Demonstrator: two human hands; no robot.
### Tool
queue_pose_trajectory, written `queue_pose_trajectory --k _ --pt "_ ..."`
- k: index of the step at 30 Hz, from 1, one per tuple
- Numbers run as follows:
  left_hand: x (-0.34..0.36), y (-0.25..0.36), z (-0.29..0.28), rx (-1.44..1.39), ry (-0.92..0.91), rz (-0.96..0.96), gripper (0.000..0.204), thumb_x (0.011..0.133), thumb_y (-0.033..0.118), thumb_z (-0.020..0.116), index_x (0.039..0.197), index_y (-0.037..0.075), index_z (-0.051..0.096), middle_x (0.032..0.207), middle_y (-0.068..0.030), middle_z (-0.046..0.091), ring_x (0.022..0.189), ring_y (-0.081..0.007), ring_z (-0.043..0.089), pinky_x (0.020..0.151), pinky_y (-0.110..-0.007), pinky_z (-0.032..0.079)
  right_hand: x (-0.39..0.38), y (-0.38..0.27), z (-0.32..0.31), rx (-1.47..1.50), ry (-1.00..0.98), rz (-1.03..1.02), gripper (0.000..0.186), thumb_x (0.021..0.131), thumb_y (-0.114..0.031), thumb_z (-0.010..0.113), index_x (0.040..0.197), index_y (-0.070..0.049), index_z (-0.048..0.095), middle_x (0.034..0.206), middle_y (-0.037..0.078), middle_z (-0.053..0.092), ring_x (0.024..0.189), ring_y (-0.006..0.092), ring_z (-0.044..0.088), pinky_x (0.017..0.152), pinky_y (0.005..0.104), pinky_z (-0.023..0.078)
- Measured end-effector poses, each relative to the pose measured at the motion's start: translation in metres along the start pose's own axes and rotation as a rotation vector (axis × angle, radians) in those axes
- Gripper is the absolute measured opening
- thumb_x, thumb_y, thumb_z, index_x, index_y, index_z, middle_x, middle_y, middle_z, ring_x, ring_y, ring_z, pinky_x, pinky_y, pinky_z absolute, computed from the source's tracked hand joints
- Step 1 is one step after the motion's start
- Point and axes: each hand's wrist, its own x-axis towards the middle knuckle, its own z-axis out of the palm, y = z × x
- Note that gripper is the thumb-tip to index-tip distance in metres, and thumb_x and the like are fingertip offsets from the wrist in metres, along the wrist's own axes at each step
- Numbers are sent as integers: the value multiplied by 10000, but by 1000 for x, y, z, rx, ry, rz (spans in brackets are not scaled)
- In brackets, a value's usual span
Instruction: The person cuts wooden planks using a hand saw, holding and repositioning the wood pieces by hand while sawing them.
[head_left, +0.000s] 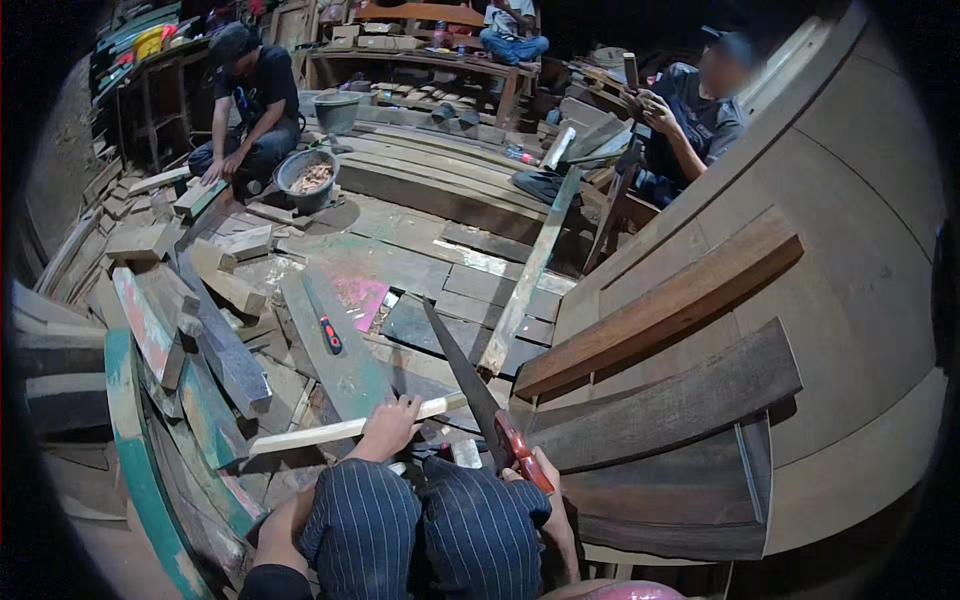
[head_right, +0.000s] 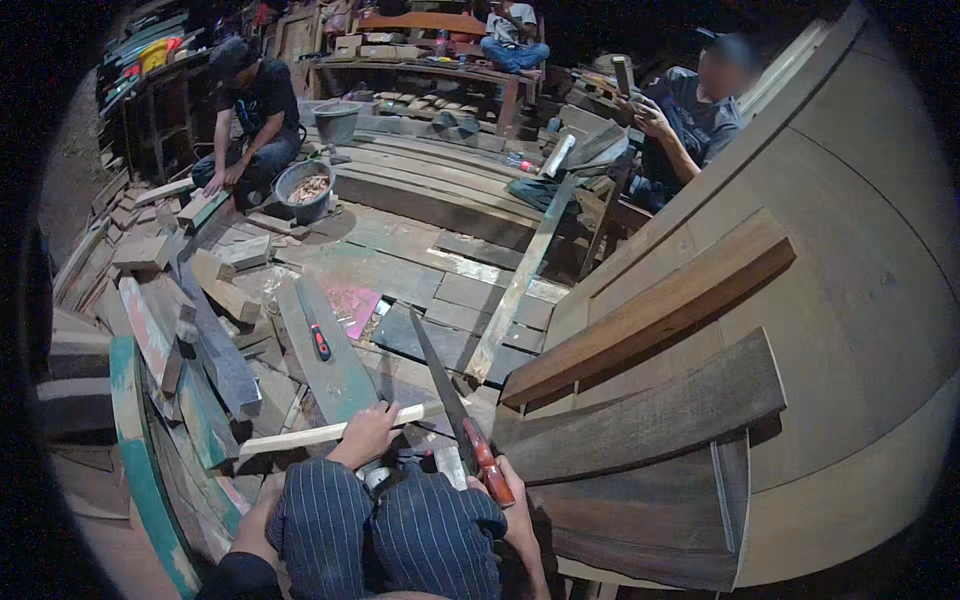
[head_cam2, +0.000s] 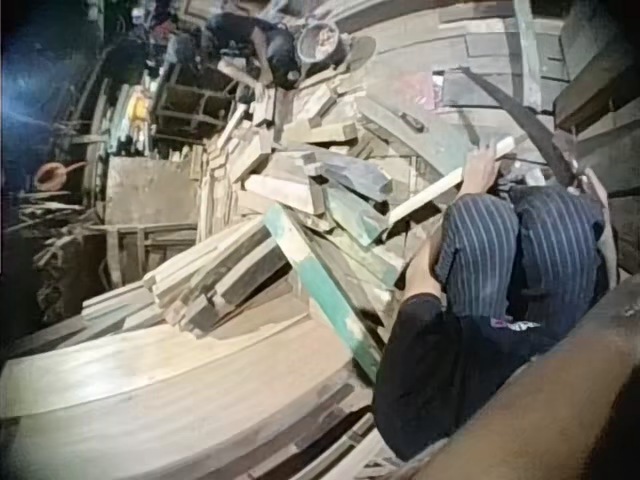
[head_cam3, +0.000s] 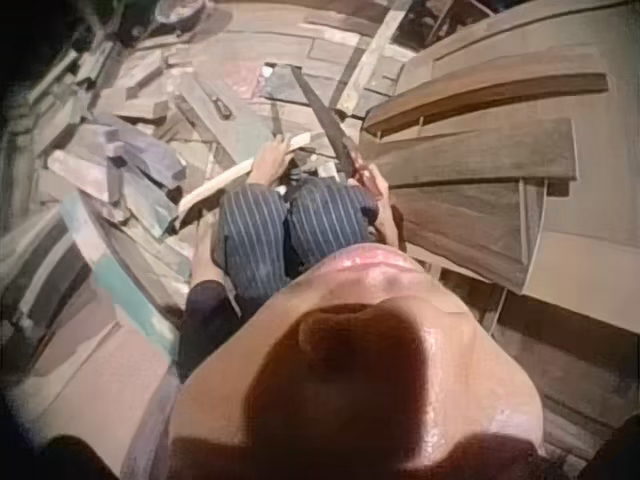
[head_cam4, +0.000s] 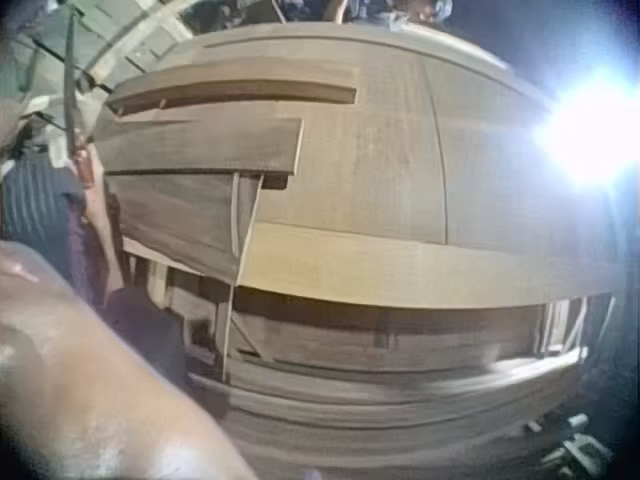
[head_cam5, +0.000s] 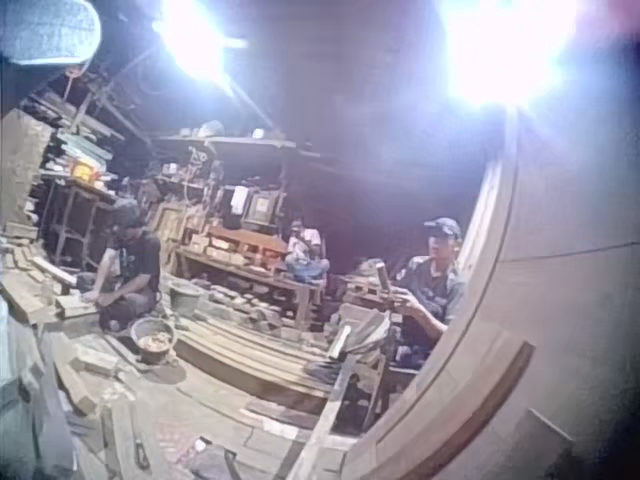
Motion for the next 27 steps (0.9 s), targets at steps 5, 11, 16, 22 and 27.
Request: queue_pose_trajectory --k 5,11,16,22,27 --pt "0 -3 0 -23 -18 -22 519 821 261 719 1230 26 502 958 -165 619 888 -353 657 717 -455 540 1 1 3 -22 -17 -26 255 884 -173 726 910 -43 508 760 -8 479 684 66 441 626 243 392" --pt "2 -1 -2 -2 -28 2 497 812 230 720 1203 17 497 955 -172 616 889 -349 657 724 -440 543 4 10 -3 -60 -13 -28 263 877 -167 732 894 -46 499 743 -7 475 685 68 440 622 247 390" --pt "0 -1 -4 9 -46 -16 482 826 235 706 1202 14 498 969 -172 614 895 -342 654 735 -433 538 3 4 0 -26 -17 -11 263 877 -163 732 897 -44 498 749 -1 478 686 70 441 621 244 388" --pt "0 0 -3 16 -31 -3 486 828 245 709 1201 16 496 974 -169 617 917 -345 649 750 -448 528 1 -1 2 -49 2 -7 254 881 -161 727 900 -42 503 753 -3 485 683 68 446 619 244 391" --pt "0 -3 1 40 -2 14 483 816 270 728 1173 23 514 949 -157 633 893 -327 664 724 -428 546 1 1 2 56 12 19 260 875 -168 737 904 -42 511 755 -2 489 681 69 448 618 245 390"
